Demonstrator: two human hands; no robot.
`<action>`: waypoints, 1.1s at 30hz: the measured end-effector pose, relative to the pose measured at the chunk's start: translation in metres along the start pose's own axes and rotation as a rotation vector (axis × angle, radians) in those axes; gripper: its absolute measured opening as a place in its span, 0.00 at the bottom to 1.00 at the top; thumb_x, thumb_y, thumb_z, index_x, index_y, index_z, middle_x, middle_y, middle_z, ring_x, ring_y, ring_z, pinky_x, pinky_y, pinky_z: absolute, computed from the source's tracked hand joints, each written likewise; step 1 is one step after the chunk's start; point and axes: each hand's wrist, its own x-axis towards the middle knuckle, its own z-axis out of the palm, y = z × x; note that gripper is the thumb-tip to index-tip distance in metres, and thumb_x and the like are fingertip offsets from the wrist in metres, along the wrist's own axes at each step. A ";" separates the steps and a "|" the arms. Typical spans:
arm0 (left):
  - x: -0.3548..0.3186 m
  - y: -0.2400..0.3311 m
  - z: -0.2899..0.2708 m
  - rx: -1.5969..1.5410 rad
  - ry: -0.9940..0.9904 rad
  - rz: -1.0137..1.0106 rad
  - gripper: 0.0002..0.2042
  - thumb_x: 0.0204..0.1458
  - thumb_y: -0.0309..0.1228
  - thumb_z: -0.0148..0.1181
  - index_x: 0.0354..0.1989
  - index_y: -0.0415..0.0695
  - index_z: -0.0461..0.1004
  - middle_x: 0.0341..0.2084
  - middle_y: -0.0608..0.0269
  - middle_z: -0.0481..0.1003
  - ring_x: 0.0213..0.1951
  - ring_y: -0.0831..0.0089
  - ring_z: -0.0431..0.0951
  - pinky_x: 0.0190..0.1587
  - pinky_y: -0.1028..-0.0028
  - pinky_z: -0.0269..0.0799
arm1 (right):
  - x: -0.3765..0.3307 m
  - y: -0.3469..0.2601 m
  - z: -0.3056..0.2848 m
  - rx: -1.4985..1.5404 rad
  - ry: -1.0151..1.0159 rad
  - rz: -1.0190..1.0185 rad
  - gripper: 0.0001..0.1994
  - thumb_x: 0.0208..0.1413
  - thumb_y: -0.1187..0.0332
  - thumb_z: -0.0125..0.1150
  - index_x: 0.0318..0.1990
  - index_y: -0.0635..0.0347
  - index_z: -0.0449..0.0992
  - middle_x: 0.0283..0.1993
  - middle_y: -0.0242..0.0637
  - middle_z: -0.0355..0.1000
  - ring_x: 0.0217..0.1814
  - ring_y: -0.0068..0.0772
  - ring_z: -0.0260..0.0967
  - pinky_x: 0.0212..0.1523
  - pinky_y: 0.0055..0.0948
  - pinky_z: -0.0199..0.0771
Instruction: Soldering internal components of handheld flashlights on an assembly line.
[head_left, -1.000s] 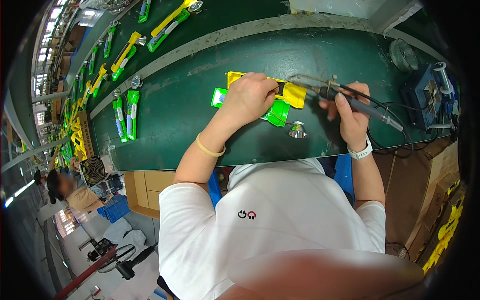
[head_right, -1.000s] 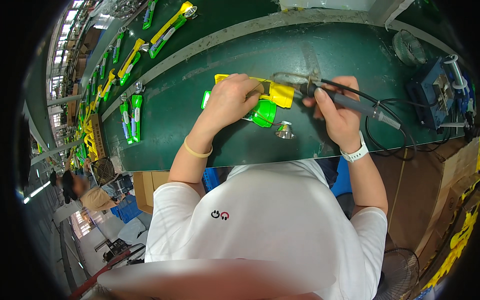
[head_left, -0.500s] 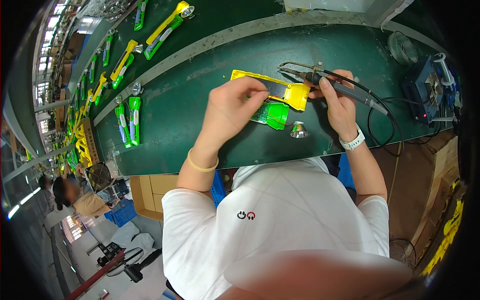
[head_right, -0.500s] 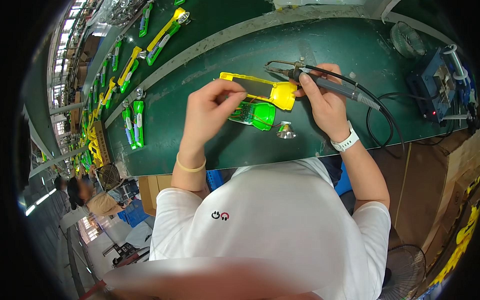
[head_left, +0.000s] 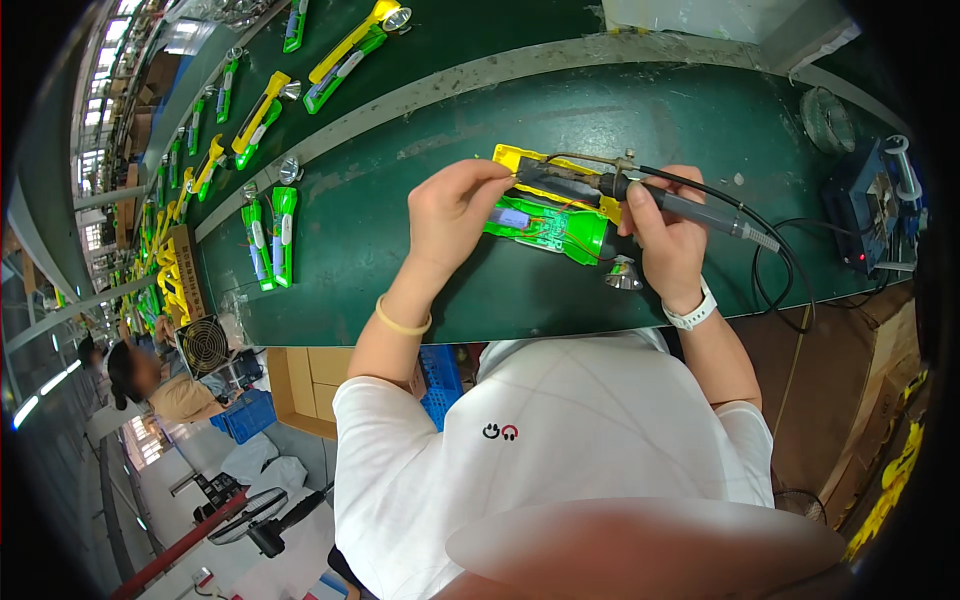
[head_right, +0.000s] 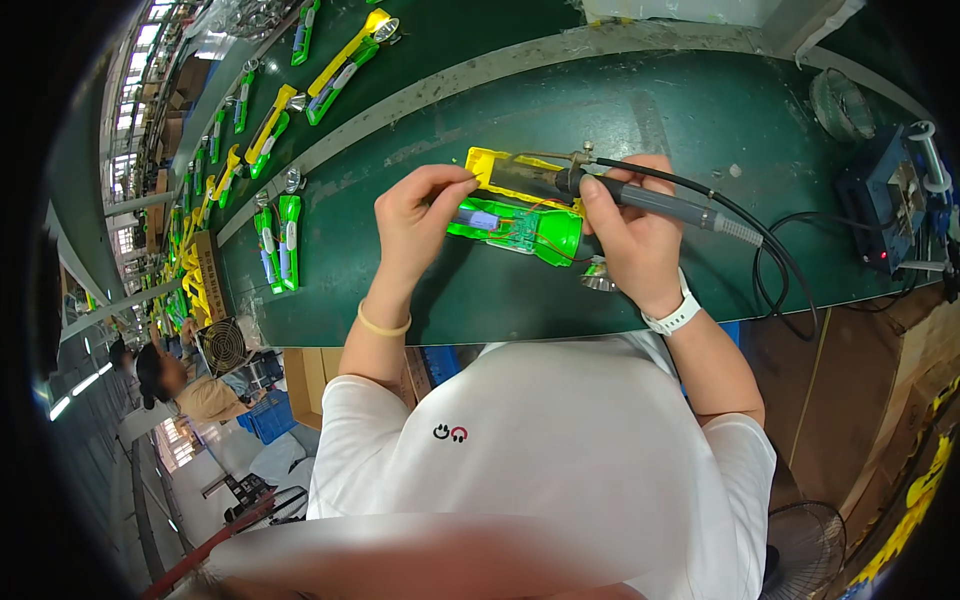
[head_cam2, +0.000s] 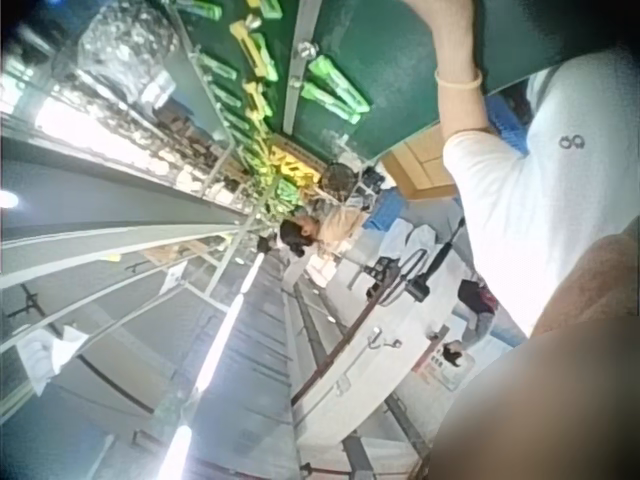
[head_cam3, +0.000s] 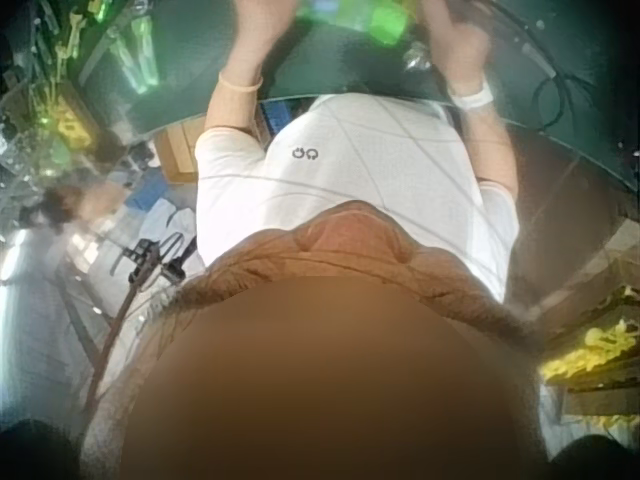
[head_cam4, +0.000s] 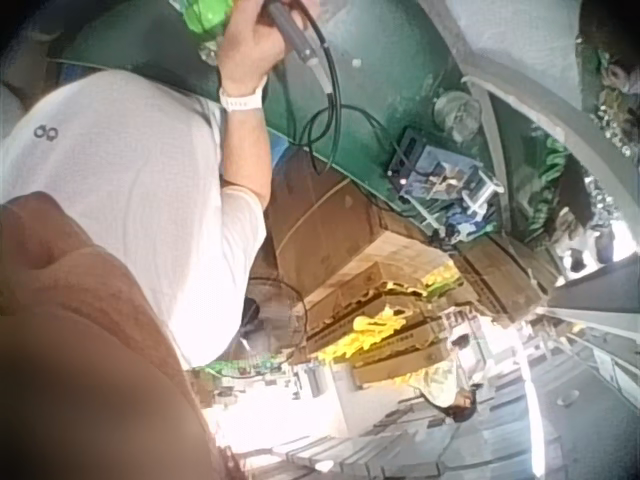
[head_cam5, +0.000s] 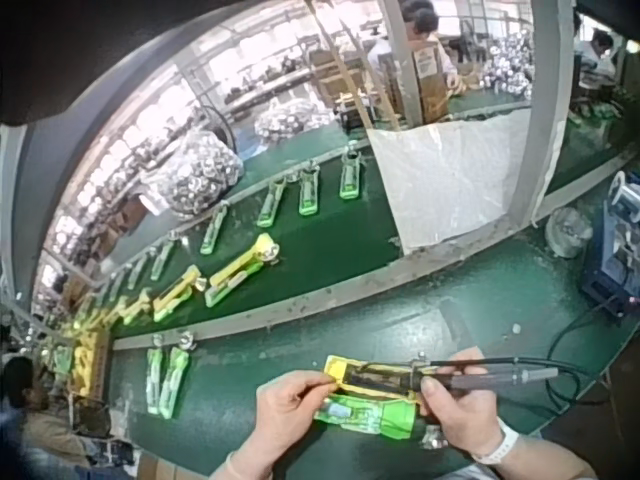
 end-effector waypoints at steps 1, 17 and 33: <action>0.007 -0.002 -0.001 0.106 -0.013 0.075 0.02 0.42 0.24 0.61 0.25 0.42 0.76 0.25 0.61 0.75 0.26 0.67 0.76 0.28 0.72 0.70 | 0.000 0.004 0.004 0.003 0.011 -0.013 0.13 0.52 0.76 0.58 0.40 0.64 0.59 0.31 0.33 0.62 0.25 0.18 0.63 0.24 0.17 0.65; 0.034 -0.015 -0.012 0.327 -0.393 0.206 0.03 0.42 0.25 0.59 0.26 0.43 0.74 0.25 0.60 0.63 0.28 0.64 0.69 0.31 0.70 0.68 | 0.004 0.028 0.011 -0.137 -0.067 0.003 0.12 0.50 0.75 0.59 0.38 0.61 0.61 0.30 0.29 0.63 0.26 0.11 0.57 0.24 0.13 0.60; 0.030 -0.013 -0.011 0.384 -0.380 0.198 0.02 0.41 0.25 0.59 0.25 0.43 0.74 0.25 0.60 0.63 0.27 0.64 0.69 0.31 0.70 0.68 | -0.008 0.003 -0.047 -0.096 0.183 -0.193 0.10 0.57 0.73 0.51 0.44 0.60 0.58 0.28 0.40 0.69 0.22 0.23 0.67 0.20 0.17 0.61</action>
